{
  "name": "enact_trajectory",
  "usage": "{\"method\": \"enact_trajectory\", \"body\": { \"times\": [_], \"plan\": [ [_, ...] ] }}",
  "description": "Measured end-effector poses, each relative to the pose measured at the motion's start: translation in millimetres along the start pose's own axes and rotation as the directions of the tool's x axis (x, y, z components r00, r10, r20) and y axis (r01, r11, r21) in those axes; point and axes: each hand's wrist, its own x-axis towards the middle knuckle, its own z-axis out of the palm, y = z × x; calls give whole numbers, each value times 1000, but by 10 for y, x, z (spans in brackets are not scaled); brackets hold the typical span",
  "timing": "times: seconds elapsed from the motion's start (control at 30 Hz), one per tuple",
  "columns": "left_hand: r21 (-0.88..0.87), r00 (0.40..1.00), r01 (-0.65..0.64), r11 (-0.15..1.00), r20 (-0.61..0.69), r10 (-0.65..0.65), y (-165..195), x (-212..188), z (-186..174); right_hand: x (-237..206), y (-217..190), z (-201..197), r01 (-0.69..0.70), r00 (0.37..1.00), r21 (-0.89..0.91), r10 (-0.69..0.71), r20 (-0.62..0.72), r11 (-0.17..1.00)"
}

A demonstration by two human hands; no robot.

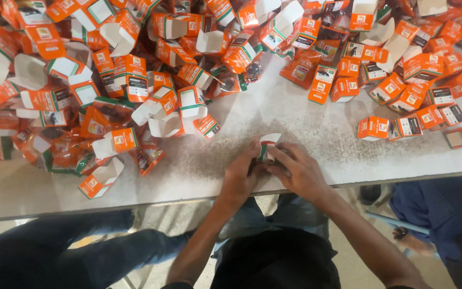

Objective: The person picks up small orange cardboard boxes one at a time from a large pile on the table, folds the flaps to close and shape each box by hand, and places the folded box back onto the table with the finished boxes.

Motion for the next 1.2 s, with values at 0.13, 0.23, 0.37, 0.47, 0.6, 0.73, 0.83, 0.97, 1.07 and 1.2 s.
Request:
{"method": "enact_trajectory", "body": {
  "times": [0.13, 0.23, 0.37, 0.47, 0.6, 0.73, 0.83, 0.97, 1.07, 1.2],
  "plan": [
    [194, 994, -42, 980, 110, 21, 147, 13, -126, -9, -9, 30, 1, 1000, -41, -1, -2, 999],
    [79, 999, -15, 997, 51, 11, 198, 59, -154, -29, 11, 49, -26, 1000, -5, 26, -5, 1000],
    [-134, 990, 137, 981, -18, -141, 214, 90, -163, -32, 2, 54, -8, 1000, -7, 8, -24, 1000],
    [-125, 966, 238, 963, -74, -248, 250, 116, -95, -26, -23, 40, 29, 998, -17, -30, -64, 999],
    [100, 996, -91, 991, -13, 93, 317, 153, -193, -18, -37, -11, -28, 999, 50, 29, -20, 998],
    [202, 978, -200, 959, 103, 182, 300, 205, -408, 20, -65, -33, -36, 999, 19, 35, 21, 999],
    [60, 988, 151, 987, 30, -153, 251, 227, -360, 60, -101, -31, -12, 1000, -26, 12, 3, 1000],
    [84, 995, 80, 993, -68, -74, 216, 207, -206, 75, -119, -58, -31, 999, 21, 30, 45, 999],
    [92, 1000, 3, 996, 28, -6, 228, 189, -217, 48, -105, -78, -13, 999, 16, 12, 43, 1000],
    [245, 960, -170, 955, 259, 105, 202, 214, -349, 3, -75, -38, -36, 999, 48, 37, -12, 998]
  ]
}}
